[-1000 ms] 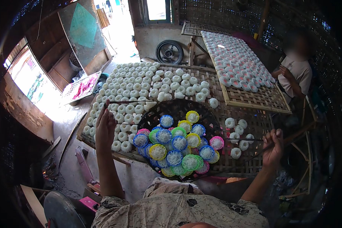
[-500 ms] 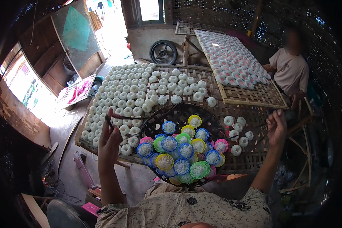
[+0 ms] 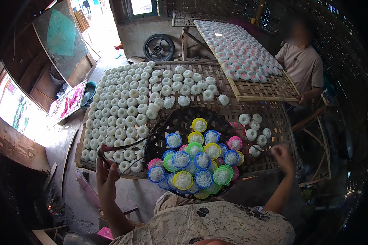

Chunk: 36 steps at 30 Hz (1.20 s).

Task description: The person places small white round objects into colorful plastic cups on a woven tray. They repeatedly pick up the white objects and cups, then insert the objects into the cups and arrange them on the tray. Another person works at a separate table in the background.

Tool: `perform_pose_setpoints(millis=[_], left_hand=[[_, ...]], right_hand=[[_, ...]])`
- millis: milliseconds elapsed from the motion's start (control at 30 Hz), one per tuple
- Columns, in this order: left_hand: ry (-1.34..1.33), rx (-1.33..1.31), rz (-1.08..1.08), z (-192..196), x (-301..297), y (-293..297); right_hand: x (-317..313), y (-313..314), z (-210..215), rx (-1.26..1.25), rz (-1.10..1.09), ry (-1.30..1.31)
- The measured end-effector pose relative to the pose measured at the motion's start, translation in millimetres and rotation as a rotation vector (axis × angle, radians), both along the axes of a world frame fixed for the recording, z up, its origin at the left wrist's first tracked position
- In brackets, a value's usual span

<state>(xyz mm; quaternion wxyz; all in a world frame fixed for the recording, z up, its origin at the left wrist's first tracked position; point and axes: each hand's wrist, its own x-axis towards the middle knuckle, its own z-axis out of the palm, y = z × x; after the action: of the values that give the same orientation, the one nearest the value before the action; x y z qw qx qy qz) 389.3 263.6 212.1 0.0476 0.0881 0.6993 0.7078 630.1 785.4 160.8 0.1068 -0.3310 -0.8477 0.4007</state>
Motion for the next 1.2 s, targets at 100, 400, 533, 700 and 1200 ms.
perform_pose_setpoints(millis=[100,400,533,700,1200], left_hand=[[0.032,-0.109,-0.011,-14,-21,4],[0.471,-0.623,-0.276,-90,-106,93],[0.387,-0.776,-0.348,-95,-103,117],[0.356,-0.672,-0.383,-77,-94,117],[0.603,-1.026,-0.045,-60,-101,59]], right_hand=[[5,-38,-10,0.354,0.091,-0.209],[0,-122,-63,-0.614,0.201,-0.452],[15,-133,-85,-0.740,0.025,-0.171],[16,-114,-43,-0.258,0.003,-0.154],[-204,-102,-42,0.320,0.436,-0.235]])
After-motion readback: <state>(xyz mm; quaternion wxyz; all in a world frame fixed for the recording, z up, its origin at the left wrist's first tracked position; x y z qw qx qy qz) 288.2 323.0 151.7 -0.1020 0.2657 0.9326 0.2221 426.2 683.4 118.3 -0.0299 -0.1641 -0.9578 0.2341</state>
